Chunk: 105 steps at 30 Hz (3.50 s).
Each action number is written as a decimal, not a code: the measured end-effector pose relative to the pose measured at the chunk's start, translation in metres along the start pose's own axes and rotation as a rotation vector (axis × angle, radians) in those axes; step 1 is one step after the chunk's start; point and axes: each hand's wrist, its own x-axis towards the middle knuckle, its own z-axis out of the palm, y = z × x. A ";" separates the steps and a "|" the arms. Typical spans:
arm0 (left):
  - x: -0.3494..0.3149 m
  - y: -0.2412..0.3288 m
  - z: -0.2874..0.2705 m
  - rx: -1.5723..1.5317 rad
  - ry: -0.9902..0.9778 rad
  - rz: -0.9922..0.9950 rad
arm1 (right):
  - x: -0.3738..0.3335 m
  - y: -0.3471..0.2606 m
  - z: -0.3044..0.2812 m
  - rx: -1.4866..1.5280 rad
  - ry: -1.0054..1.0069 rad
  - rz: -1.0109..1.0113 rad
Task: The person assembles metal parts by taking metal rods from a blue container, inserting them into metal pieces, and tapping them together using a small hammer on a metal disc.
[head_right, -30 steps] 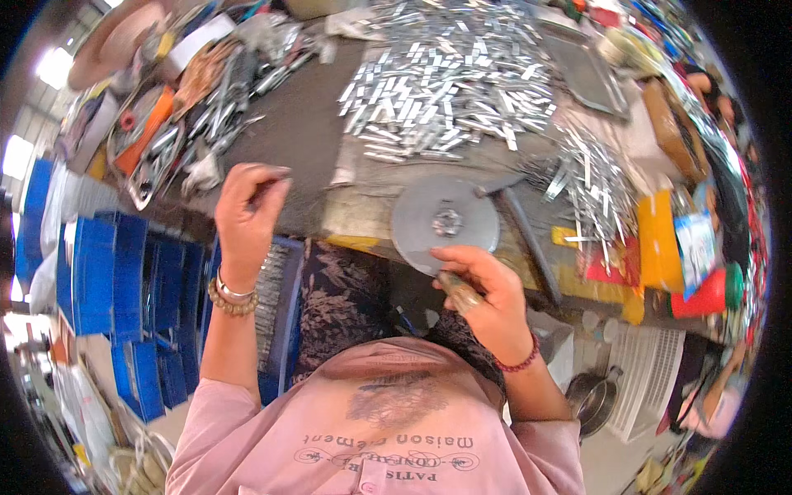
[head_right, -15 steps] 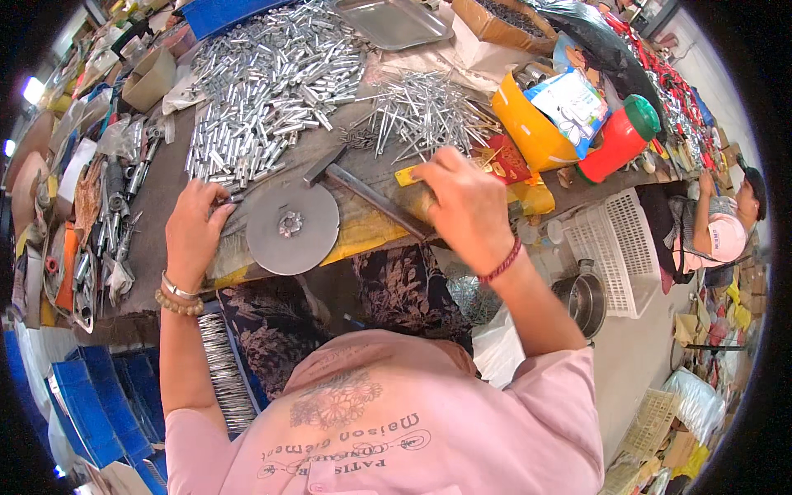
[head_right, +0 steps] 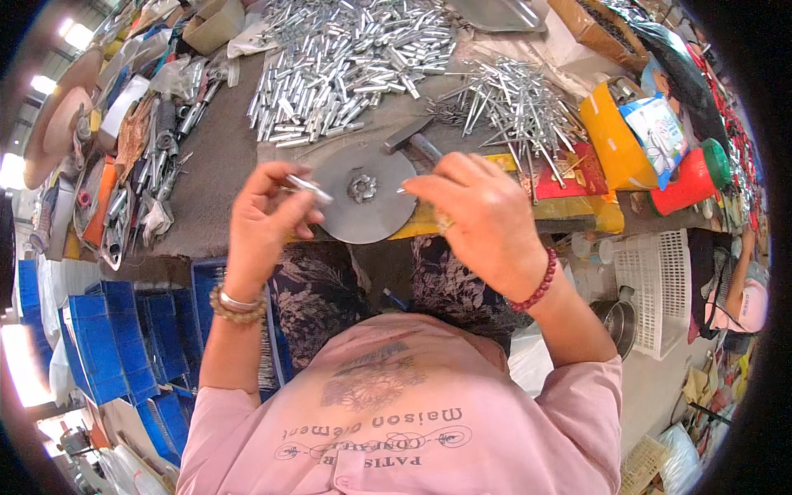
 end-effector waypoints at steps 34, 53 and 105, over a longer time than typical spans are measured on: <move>-0.016 -0.029 0.013 0.781 0.118 0.595 | 0.024 -0.002 0.056 -0.020 -0.044 -0.277; -0.020 -0.030 0.016 0.850 0.168 0.621 | 0.083 0.009 0.066 -0.065 -0.116 -0.236; -0.020 -0.032 0.016 0.768 0.152 0.570 | 0.007 0.016 0.019 -0.312 -0.030 0.199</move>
